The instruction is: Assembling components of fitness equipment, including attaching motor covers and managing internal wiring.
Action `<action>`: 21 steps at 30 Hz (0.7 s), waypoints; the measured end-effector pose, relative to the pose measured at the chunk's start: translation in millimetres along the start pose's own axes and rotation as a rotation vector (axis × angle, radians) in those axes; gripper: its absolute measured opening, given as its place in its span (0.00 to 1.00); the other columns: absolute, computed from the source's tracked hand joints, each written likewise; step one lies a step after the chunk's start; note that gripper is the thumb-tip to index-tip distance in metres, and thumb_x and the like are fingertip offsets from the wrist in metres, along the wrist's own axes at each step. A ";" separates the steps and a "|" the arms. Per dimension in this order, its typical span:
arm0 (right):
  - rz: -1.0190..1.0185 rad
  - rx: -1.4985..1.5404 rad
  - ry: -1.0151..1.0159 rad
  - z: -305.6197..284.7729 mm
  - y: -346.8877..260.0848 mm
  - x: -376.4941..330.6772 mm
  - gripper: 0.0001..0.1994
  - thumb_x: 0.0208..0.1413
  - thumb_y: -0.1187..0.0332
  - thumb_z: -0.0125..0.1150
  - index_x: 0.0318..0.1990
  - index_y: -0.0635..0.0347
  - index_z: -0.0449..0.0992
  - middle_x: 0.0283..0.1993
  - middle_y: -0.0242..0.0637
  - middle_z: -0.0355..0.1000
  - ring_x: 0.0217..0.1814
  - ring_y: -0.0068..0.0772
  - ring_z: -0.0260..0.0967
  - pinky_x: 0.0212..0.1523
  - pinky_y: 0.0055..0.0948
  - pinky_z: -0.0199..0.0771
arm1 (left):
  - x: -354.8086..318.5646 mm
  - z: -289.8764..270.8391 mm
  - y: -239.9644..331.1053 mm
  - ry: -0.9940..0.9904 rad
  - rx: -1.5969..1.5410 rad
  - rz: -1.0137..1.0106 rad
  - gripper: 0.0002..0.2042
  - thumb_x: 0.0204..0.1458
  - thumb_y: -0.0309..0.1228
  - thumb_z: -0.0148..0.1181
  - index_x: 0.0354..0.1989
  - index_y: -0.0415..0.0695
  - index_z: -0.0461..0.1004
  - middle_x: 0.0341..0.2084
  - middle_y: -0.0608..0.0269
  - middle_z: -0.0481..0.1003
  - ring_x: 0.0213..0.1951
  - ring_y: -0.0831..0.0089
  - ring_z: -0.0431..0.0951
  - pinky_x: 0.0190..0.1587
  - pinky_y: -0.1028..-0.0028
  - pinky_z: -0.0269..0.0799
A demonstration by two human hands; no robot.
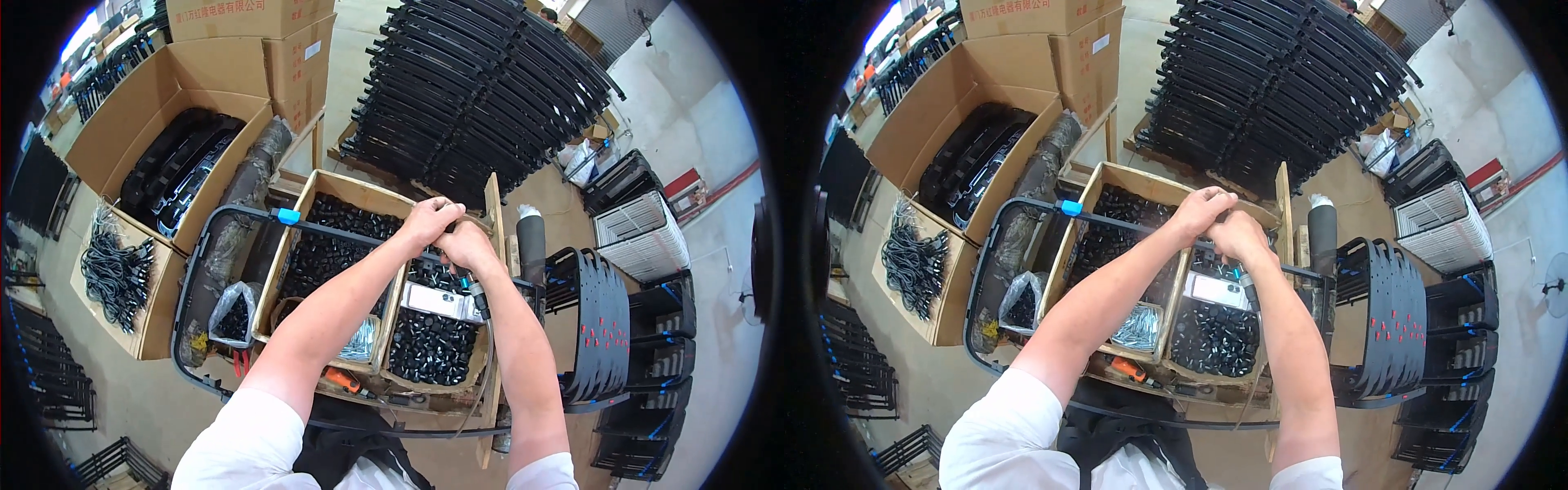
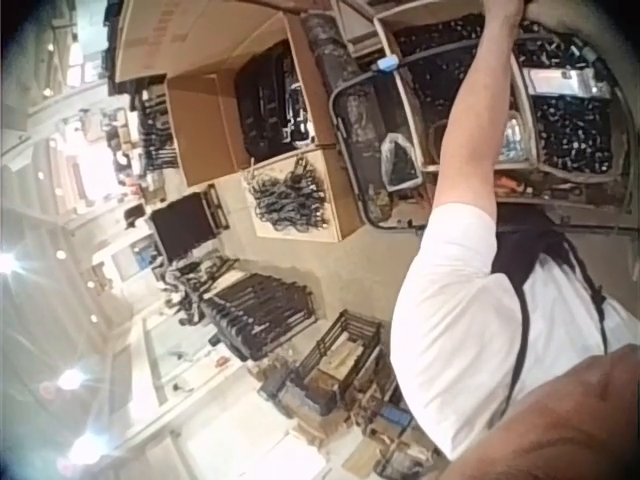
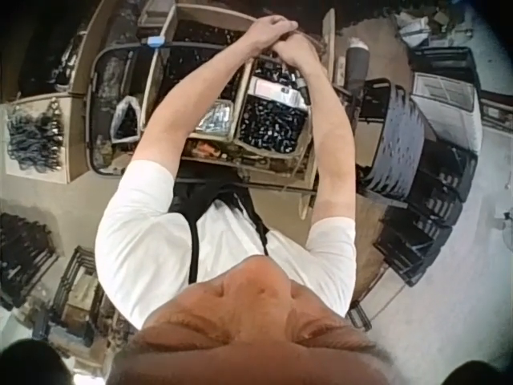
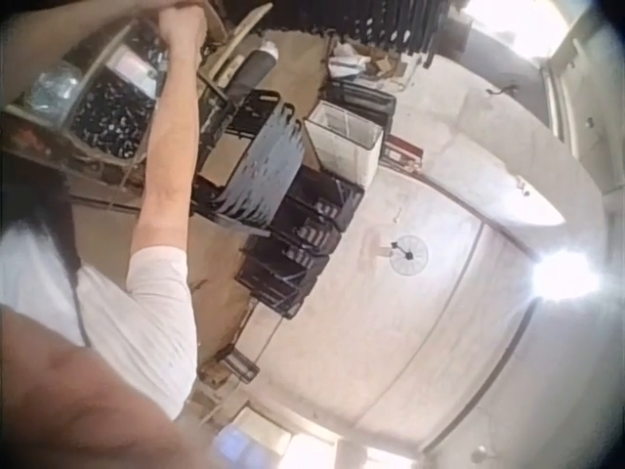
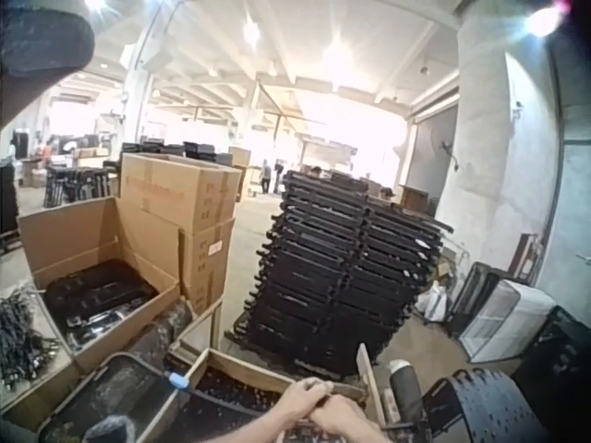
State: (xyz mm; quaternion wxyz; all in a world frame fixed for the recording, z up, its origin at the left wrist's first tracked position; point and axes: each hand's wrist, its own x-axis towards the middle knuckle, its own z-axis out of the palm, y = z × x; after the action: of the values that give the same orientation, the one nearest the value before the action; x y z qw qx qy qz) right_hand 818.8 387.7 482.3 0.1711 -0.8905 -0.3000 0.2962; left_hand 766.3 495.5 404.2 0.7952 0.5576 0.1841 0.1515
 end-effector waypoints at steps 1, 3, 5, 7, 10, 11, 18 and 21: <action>-0.001 -0.001 -0.001 0.4 -1.1 0.5 0.20 0.55 0.56 0.66 0.32 0.71 0.81 0.24 0.42 0.80 0.19 0.32 0.77 0.28 0.35 0.78 | 0.8 -1.5 -1.6 -0.004 0.000 0.000 0.13 0.61 0.42 0.65 0.40 0.44 0.80 0.34 0.67 0.79 0.38 0.78 0.76 0.43 0.72 0.73; 0.013 -0.015 -0.003 2.3 -2.9 -0.3 0.21 0.56 0.55 0.65 0.33 0.71 0.81 0.24 0.42 0.80 0.19 0.33 0.77 0.28 0.35 0.78 | 1.5 -4.6 -6.2 -0.021 -0.036 -0.006 0.14 0.61 0.42 0.65 0.40 0.43 0.80 0.34 0.67 0.79 0.38 0.78 0.76 0.44 0.72 0.73; 0.031 -0.026 -0.004 3.5 -2.7 1.4 0.21 0.56 0.55 0.64 0.33 0.72 0.81 0.24 0.42 0.80 0.19 0.33 0.78 0.28 0.35 0.79 | 4.1 -6.1 -6.8 -0.032 -0.009 -0.013 0.13 0.62 0.42 0.64 0.40 0.43 0.80 0.35 0.67 0.79 0.39 0.78 0.75 0.44 0.72 0.73; 0.053 -0.064 -0.037 4.4 -1.7 7.4 0.22 0.57 0.55 0.63 0.35 0.72 0.82 0.25 0.42 0.80 0.20 0.34 0.78 0.29 0.35 0.79 | 4.8 -6.8 -8.4 -0.040 0.017 -0.020 0.13 0.62 0.42 0.64 0.40 0.43 0.80 0.35 0.67 0.78 0.39 0.78 0.75 0.44 0.72 0.73; 0.060 -0.062 -0.057 3.9 2.3 4.9 0.21 0.58 0.55 0.62 0.36 0.72 0.82 0.26 0.43 0.80 0.21 0.35 0.78 0.29 0.36 0.79 | -0.6 -3.7 -10.1 -0.030 0.005 0.011 0.13 0.63 0.42 0.64 0.40 0.43 0.80 0.35 0.68 0.78 0.39 0.79 0.75 0.45 0.72 0.73; 0.065 -0.060 -0.055 4.6 4.0 4.5 0.21 0.58 0.55 0.62 0.36 0.72 0.82 0.26 0.43 0.80 0.21 0.35 0.78 0.29 0.36 0.79 | -2.9 -1.3 -8.6 -0.031 0.003 0.002 0.13 0.63 0.42 0.64 0.41 0.44 0.80 0.36 0.68 0.78 0.39 0.79 0.75 0.45 0.72 0.73; 0.033 -0.001 -0.075 11.3 4.7 5.9 0.19 0.56 0.58 0.62 0.36 0.72 0.81 0.26 0.44 0.79 0.20 0.35 0.78 0.27 0.36 0.78 | -5.8 -10.5 -15.6 -0.084 0.016 -0.004 0.19 0.63 0.46 0.63 0.50 0.41 0.80 0.41 0.65 0.80 0.43 0.77 0.76 0.48 0.72 0.75; 0.066 0.084 -0.110 13.2 5.8 10.6 0.14 0.52 0.64 0.63 0.33 0.72 0.81 0.27 0.44 0.79 0.21 0.35 0.78 0.28 0.36 0.79 | -5.8 -14.8 -15.1 -0.112 -0.014 -0.034 0.14 0.65 0.44 0.62 0.44 0.45 0.80 0.38 0.68 0.79 0.42 0.79 0.75 0.47 0.73 0.72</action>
State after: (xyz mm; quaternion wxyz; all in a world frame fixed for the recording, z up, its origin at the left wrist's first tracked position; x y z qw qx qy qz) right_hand 819.8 391.7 464.8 0.1819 -0.8743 -0.2667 0.3625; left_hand 754.9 500.2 386.1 0.8105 0.5564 0.1477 0.1077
